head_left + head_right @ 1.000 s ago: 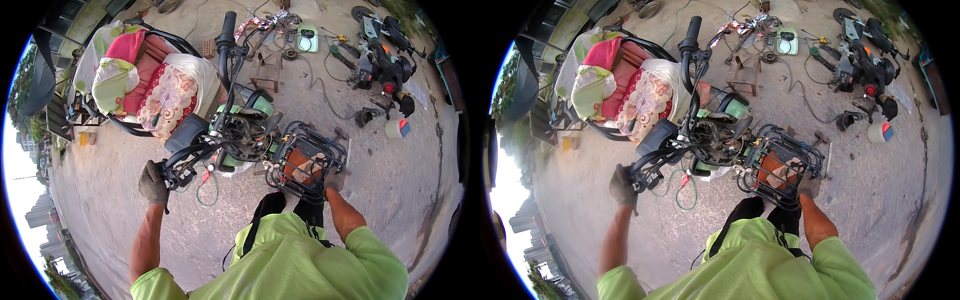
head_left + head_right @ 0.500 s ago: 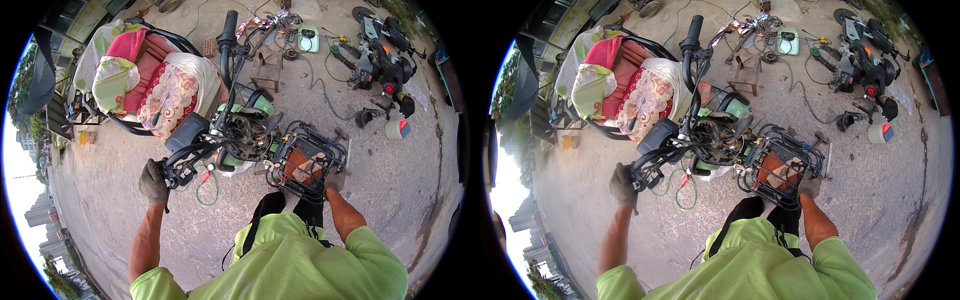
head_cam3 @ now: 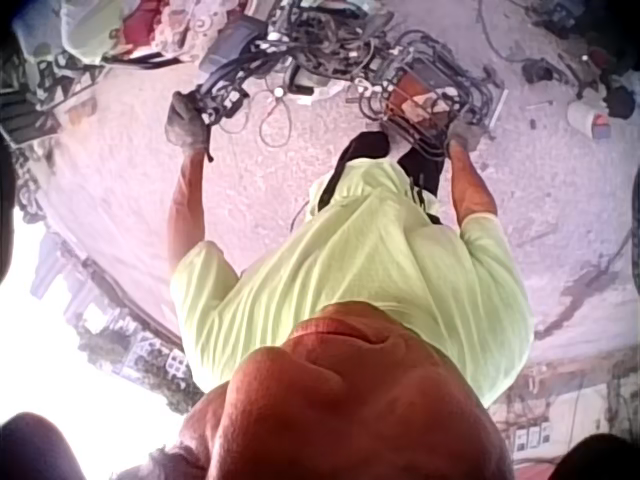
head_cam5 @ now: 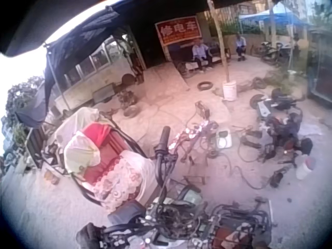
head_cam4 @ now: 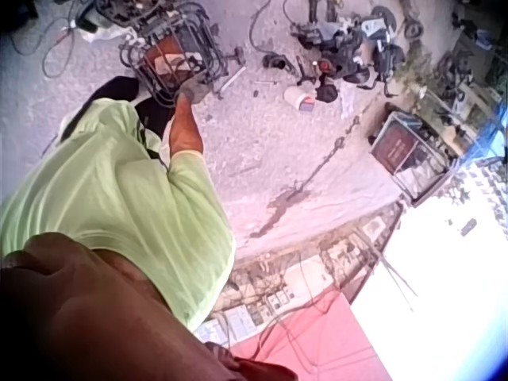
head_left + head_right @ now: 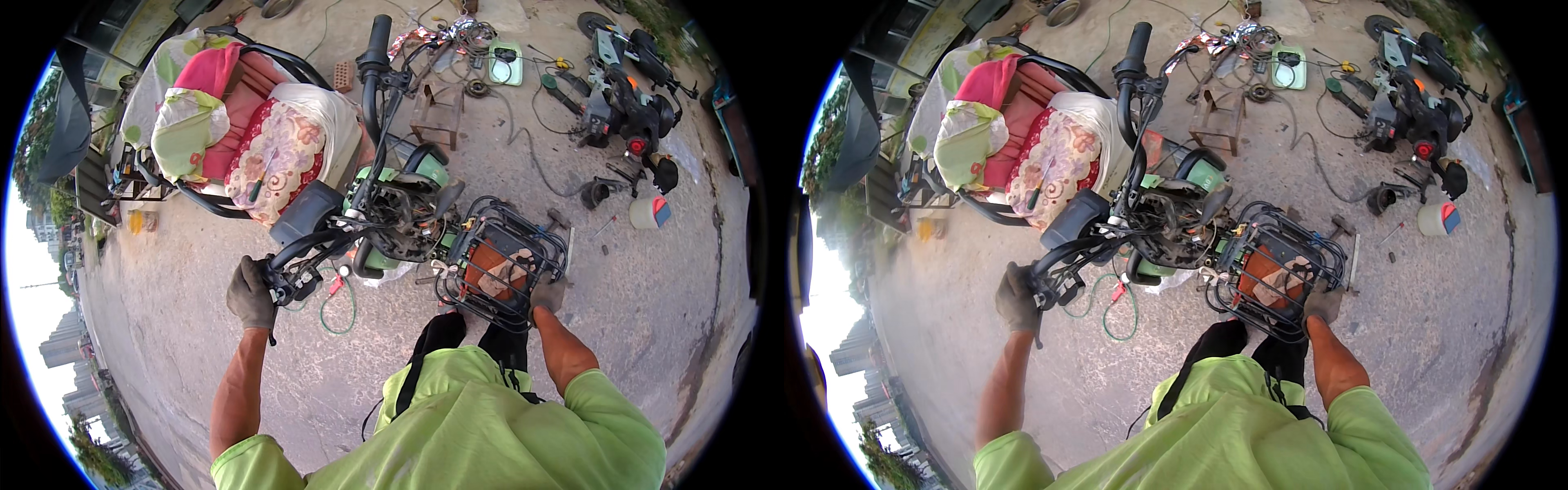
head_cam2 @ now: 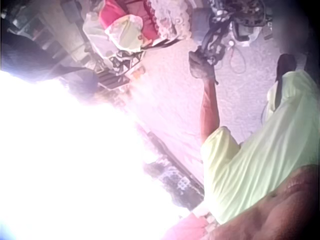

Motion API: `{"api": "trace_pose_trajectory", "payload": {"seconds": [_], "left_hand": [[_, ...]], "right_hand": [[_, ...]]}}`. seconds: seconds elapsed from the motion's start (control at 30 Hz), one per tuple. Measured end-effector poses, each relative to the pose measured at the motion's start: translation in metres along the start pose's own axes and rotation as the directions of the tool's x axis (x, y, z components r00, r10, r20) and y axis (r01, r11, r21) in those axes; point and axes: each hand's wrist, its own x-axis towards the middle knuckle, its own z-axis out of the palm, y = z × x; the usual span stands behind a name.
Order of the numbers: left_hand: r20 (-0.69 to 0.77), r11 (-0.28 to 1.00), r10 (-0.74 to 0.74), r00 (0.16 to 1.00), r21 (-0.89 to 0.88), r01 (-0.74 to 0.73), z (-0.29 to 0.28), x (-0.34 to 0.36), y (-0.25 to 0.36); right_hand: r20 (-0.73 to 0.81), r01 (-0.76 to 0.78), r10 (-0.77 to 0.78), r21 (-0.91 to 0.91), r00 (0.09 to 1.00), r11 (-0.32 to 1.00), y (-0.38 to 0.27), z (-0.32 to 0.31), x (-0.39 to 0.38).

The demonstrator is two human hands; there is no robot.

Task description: The person secures an orange LED light to the rear rack of a green scooter using zip ties. They wrap the ties around the rack and tighten them by hand, then trim the excess plastic ends.

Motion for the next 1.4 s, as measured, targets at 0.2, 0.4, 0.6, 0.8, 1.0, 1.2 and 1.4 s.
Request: {"api": "trace_pose_trajectory", "payload": {"seconds": [0.2, 0.4, 0.6, 0.8, 1.0, 1.2, 1.4], "left_hand": [[-0.004, 0.999, -0.038, 0.999, -0.023, 0.037, 0.004, 0.002, 0.0], [-0.001, 0.999, -0.019, 1.0, -0.036, 0.019, 0.002, 0.0, -0.002], [-0.003, 1.0, -0.019, 1.0, -0.021, 0.019, 0.001, 0.0, -0.001], [-0.01, 0.996, 0.02, 1.0, -0.082, -0.021, 0.003, 0.001, -0.005], [0.01, 0.988, -0.016, 1.0, -0.15, 0.017, 0.004, 0.0, 0.001], [0.057, 0.966, -0.034, 0.998, -0.253, 0.047, 0.01, 0.002, -0.015], [0.057, 0.959, -0.037, 0.998, -0.28, 0.051, 0.011, 0.003, -0.013]], "right_hand": [[-0.026, 0.03, -0.03, 0.013, 0.999, 0.999, 0.011, 0.006, 0.007], [-0.039, 0.012, -0.011, 0.014, 0.999, 1.0, -0.009, -0.008, -0.007], [-0.044, 0.02, -0.02, 0.014, 0.999, 1.0, -0.012, -0.011, -0.01], [-0.028, 0.011, -0.011, -0.019, 1.0, 1.0, -0.008, -0.008, -0.004], [-0.039, 0.016, -0.016, -0.012, 0.999, 1.0, -0.005, -0.006, -0.001], [-0.044, 0.0, -0.001, -0.034, 0.999, 0.999, -0.001, -0.003, 0.004], [-0.044, -0.004, 0.003, -0.022, 0.999, 1.0, -0.002, -0.005, 0.002]]}}
